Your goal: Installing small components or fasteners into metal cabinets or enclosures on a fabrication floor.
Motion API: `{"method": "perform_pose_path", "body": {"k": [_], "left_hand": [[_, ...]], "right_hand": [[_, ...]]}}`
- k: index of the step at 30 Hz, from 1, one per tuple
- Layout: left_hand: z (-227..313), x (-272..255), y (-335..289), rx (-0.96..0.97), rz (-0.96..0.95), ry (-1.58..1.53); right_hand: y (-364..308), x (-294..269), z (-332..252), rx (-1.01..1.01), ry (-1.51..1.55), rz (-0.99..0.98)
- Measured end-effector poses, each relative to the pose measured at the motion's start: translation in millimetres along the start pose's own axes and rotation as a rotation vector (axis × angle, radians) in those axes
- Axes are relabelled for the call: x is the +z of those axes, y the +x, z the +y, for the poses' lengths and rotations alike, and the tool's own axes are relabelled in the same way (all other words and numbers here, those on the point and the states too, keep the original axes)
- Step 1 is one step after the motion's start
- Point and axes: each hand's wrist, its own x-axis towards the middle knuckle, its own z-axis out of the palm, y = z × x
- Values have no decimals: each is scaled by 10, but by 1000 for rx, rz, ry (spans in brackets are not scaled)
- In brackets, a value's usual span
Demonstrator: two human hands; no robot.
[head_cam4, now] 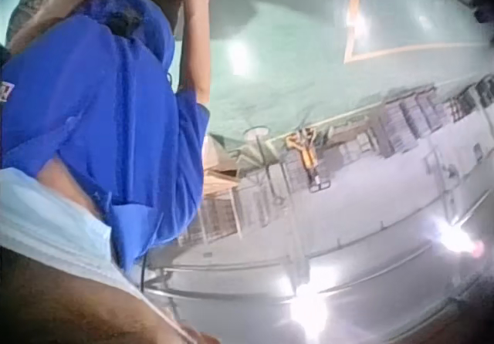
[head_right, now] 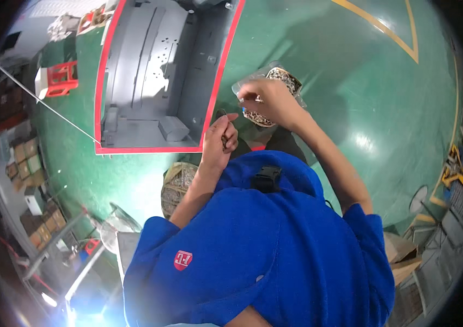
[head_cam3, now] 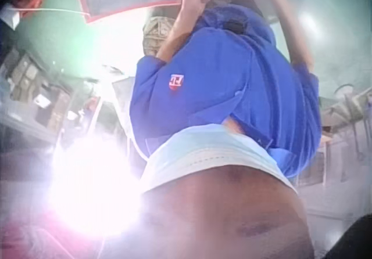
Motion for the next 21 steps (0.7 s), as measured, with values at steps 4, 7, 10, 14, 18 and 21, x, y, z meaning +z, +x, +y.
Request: {"method": "perform_pose_path", "body": {"k": [4, 7, 10, 14, 18, 21], "left_hand": [[-168, 292, -119, 250, 195, -144], [-316, 227, -61, 358, 244, -130], [-392, 159, -101, 401, 327, -139], [-470, 50, -149, 389, 353, -159], [-483, 34, -204, 367, 348, -162], [-510, -66, -140, 390, 360, -109]], "right_hand": [[631, 41, 198, -294, -255, 17], [1061, 349, 512, -399, -554, 63], [1323, 647, 714, -365, -702, -59], [1351, 770, 778, -247, -545, -218], [1362, 798, 840, -211, -391, -294], [1335, 801, 725, -272, -425, -317]]}}
